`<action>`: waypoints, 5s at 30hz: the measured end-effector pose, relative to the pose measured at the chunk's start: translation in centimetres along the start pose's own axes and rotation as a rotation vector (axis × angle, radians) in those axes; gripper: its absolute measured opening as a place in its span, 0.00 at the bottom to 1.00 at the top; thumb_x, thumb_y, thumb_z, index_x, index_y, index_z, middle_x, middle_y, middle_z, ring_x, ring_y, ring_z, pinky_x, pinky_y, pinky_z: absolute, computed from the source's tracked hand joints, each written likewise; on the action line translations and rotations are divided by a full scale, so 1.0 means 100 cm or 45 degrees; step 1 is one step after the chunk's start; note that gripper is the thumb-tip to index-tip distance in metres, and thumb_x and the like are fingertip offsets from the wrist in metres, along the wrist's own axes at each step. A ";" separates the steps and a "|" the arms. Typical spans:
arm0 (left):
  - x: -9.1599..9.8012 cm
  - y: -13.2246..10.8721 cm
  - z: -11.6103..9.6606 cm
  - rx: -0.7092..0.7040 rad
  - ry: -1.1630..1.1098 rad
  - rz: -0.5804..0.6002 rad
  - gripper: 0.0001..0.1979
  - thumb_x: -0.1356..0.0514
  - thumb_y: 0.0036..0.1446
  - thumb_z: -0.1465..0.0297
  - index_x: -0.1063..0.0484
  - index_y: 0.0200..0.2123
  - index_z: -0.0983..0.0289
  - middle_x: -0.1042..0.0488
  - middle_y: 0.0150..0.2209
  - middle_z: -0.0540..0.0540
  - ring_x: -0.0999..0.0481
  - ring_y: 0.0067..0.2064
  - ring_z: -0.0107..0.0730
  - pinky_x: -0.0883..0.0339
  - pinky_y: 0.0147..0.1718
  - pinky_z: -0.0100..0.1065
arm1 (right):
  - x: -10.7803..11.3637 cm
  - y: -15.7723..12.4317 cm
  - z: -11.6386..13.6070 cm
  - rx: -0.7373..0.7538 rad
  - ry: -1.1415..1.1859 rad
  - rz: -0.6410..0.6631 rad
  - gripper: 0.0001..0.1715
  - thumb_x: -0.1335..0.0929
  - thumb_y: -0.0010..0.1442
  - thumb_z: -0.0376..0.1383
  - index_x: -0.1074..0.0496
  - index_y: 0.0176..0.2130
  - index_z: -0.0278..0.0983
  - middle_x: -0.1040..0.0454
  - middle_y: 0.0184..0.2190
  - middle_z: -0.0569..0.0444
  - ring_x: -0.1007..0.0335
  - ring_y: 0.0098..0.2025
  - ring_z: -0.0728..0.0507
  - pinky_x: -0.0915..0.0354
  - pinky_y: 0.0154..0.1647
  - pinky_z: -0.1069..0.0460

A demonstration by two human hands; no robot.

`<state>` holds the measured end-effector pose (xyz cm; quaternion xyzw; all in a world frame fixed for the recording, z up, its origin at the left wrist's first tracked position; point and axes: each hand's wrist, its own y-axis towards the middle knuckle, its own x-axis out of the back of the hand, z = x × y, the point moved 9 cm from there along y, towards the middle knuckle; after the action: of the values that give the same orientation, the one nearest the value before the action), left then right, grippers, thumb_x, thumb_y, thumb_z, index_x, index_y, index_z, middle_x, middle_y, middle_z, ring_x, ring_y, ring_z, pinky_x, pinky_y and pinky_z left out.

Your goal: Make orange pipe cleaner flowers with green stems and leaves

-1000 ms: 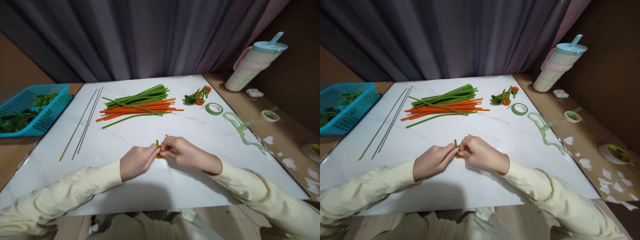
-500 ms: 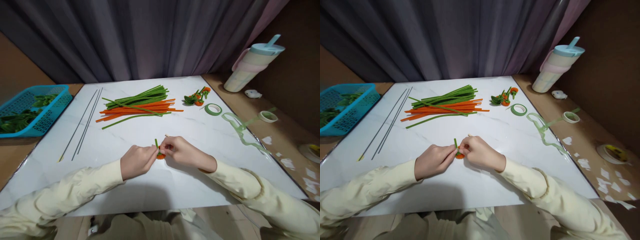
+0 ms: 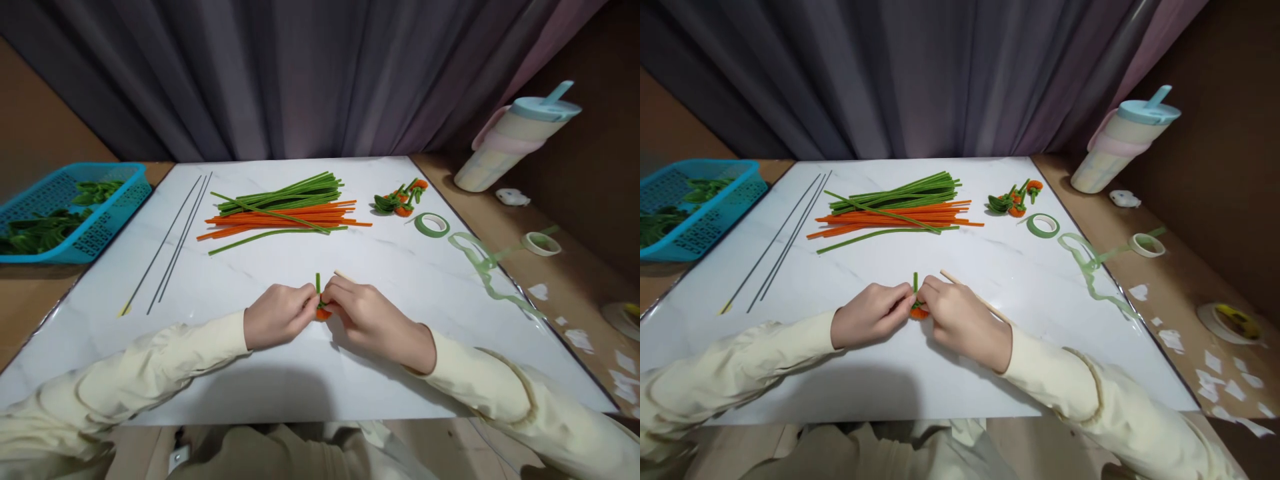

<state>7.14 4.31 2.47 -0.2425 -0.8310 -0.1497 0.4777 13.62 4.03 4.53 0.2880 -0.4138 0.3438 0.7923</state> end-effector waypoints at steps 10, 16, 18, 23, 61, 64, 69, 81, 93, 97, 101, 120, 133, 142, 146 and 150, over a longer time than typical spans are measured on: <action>0.013 0.007 -0.001 -0.032 -0.290 0.044 0.11 0.52 0.55 0.73 0.46 0.20 0.63 0.45 0.16 0.44 0.46 0.18 0.21 0.51 0.20 0.26 | 0.002 -0.004 0.023 0.284 -0.450 -0.104 0.14 0.44 0.52 0.21 0.35 0.33 0.33 0.33 0.29 0.51 0.39 0.26 0.47 0.37 0.35 0.50; 0.013 0.011 -0.001 -0.022 -0.306 0.143 0.10 0.52 0.51 0.74 0.45 0.19 0.63 0.47 0.15 0.44 0.48 0.18 0.21 0.53 0.19 0.26 | -0.002 -0.008 0.041 0.532 -0.686 -0.184 0.16 0.45 0.61 0.24 0.33 0.30 0.32 0.36 0.25 0.51 0.41 0.26 0.46 0.40 0.24 0.51; 0.012 0.012 -0.001 -0.023 -0.340 0.220 0.11 0.52 0.51 0.73 0.46 0.18 0.63 0.48 0.15 0.44 0.49 0.18 0.21 0.54 0.19 0.26 | -0.004 -0.010 0.047 0.608 -0.730 -0.182 0.15 0.44 0.61 0.25 0.33 0.28 0.32 0.36 0.25 0.50 0.41 0.25 0.46 0.43 0.20 0.52; 0.007 0.012 0.003 0.016 -0.547 0.422 0.12 0.52 0.52 0.70 0.45 0.18 0.64 0.48 0.16 0.45 0.50 0.20 0.21 0.53 0.19 0.25 | -0.001 -0.015 0.057 0.759 -0.681 -0.153 0.17 0.45 0.61 0.25 0.31 0.31 0.31 0.31 0.31 0.44 0.38 0.27 0.45 0.37 0.21 0.49; 0.042 -0.015 -0.039 -0.730 0.195 -0.430 0.11 0.58 0.58 0.81 0.39 0.36 0.65 0.33 0.26 0.52 0.35 0.25 0.26 0.38 0.24 0.25 | 0.042 -0.022 0.044 0.669 -0.351 -0.611 0.12 0.42 0.57 0.23 0.32 0.32 0.32 0.26 0.29 0.47 0.32 0.27 0.47 0.37 0.23 0.53; 0.045 -0.016 -0.038 -0.714 0.046 -0.421 0.10 0.56 0.58 0.80 0.38 0.35 0.65 0.33 0.25 0.52 0.35 0.25 0.26 0.38 0.24 0.25 | 0.034 -0.033 0.058 0.905 -0.611 -0.619 0.12 0.40 0.59 0.25 0.31 0.28 0.30 0.25 0.30 0.44 0.28 0.32 0.42 0.34 0.25 0.51; 0.054 -0.009 -0.018 -0.395 -0.453 -0.423 0.05 0.49 0.61 0.69 0.37 0.34 0.64 0.29 0.29 0.54 0.29 0.28 0.27 0.34 0.27 0.27 | 0.036 -0.040 0.058 0.948 -0.793 -0.672 0.09 0.36 0.56 0.25 0.28 0.27 0.30 0.25 0.31 0.46 0.27 0.38 0.39 0.31 0.28 0.50; -0.033 -0.003 -0.002 0.291 -2.077 0.495 0.15 0.40 0.55 0.63 0.37 0.40 0.68 0.24 0.29 0.59 0.22 0.25 0.33 0.31 0.17 0.26 | 0.030 -0.039 0.051 1.004 -0.751 -0.619 0.08 0.36 0.58 0.27 0.27 0.30 0.31 0.25 0.34 0.47 0.27 0.42 0.38 0.31 0.28 0.50; -0.021 0.003 0.016 0.270 -1.807 0.137 0.15 0.40 0.54 0.66 0.36 0.42 0.68 0.25 0.31 0.58 0.23 0.28 0.33 0.31 0.18 0.25 | 0.044 -0.003 0.001 0.124 0.273 -0.437 0.05 0.39 0.61 0.31 0.36 0.32 0.36 0.33 0.28 0.50 0.38 0.32 0.46 0.38 0.30 0.51; -0.017 0.004 0.019 0.260 -1.632 0.022 0.13 0.41 0.55 0.64 0.35 0.39 0.68 0.27 0.31 0.57 0.23 0.28 0.32 0.31 0.17 0.26 | 0.031 -0.001 -0.004 0.053 0.165 -0.396 0.08 0.41 0.63 0.31 0.38 0.32 0.36 0.34 0.28 0.51 0.40 0.33 0.45 0.40 0.33 0.50; -0.020 0.003 0.018 0.292 -1.573 0.026 0.15 0.42 0.56 0.63 0.36 0.40 0.69 0.27 0.33 0.58 0.24 0.27 0.31 0.32 0.17 0.26 | 0.023 -0.001 -0.006 0.004 0.083 -0.430 0.09 0.42 0.64 0.30 0.40 0.32 0.37 0.35 0.28 0.50 0.41 0.33 0.44 0.41 0.33 0.50; -0.020 0.008 0.021 0.277 -1.558 0.037 0.21 0.43 0.56 0.60 0.36 0.46 0.71 0.27 0.26 0.55 0.25 0.25 0.30 0.32 0.21 0.28 | 0.021 0.001 -0.018 -0.163 0.298 -0.468 0.12 0.39 0.59 0.27 0.41 0.25 0.37 0.37 0.23 0.55 0.41 0.29 0.46 0.44 0.30 0.52; -0.020 0.008 0.019 0.300 -1.610 0.023 0.17 0.41 0.55 0.64 0.36 0.43 0.69 0.29 0.30 0.53 0.25 0.28 0.29 0.29 0.21 0.28 | 0.018 0.004 -0.031 -0.317 0.329 -0.358 0.10 0.36 0.58 0.27 0.34 0.26 0.35 0.31 0.24 0.56 0.38 0.33 0.46 0.46 0.38 0.49; -0.030 0.006 0.014 0.351 -1.560 0.188 0.13 0.39 0.53 0.65 0.34 0.35 0.69 0.29 0.23 0.50 0.27 0.23 0.25 0.29 0.25 0.29 | 0.018 0.015 -0.024 -0.215 0.410 -0.150 0.06 0.32 0.58 0.34 0.29 0.29 0.35 0.30 0.22 0.58 0.37 0.28 0.49 0.42 0.33 0.53; -0.033 0.005 0.014 0.366 -1.579 0.238 0.13 0.37 0.51 0.65 0.32 0.33 0.69 0.27 0.22 0.51 0.26 0.23 0.26 0.29 0.26 0.30 | 0.016 0.014 -0.021 -0.251 0.608 -0.087 0.10 0.37 0.61 0.32 0.32 0.28 0.34 0.30 0.20 0.59 0.37 0.23 0.52 0.43 0.25 0.56; -0.030 0.007 0.016 0.393 -1.614 0.273 0.13 0.37 0.50 0.64 0.30 0.33 0.70 0.26 0.22 0.53 0.25 0.24 0.27 0.28 0.27 0.30 | 0.025 0.010 -0.014 -0.128 0.617 -0.154 0.07 0.38 0.61 0.30 0.34 0.31 0.35 0.29 0.22 0.58 0.35 0.25 0.50 0.40 0.28 0.56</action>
<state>7.67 4.81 -0.94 -0.2938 -0.9345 0.1912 -0.0624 14.54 6.47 6.18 0.1818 -0.2104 0.3336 0.9008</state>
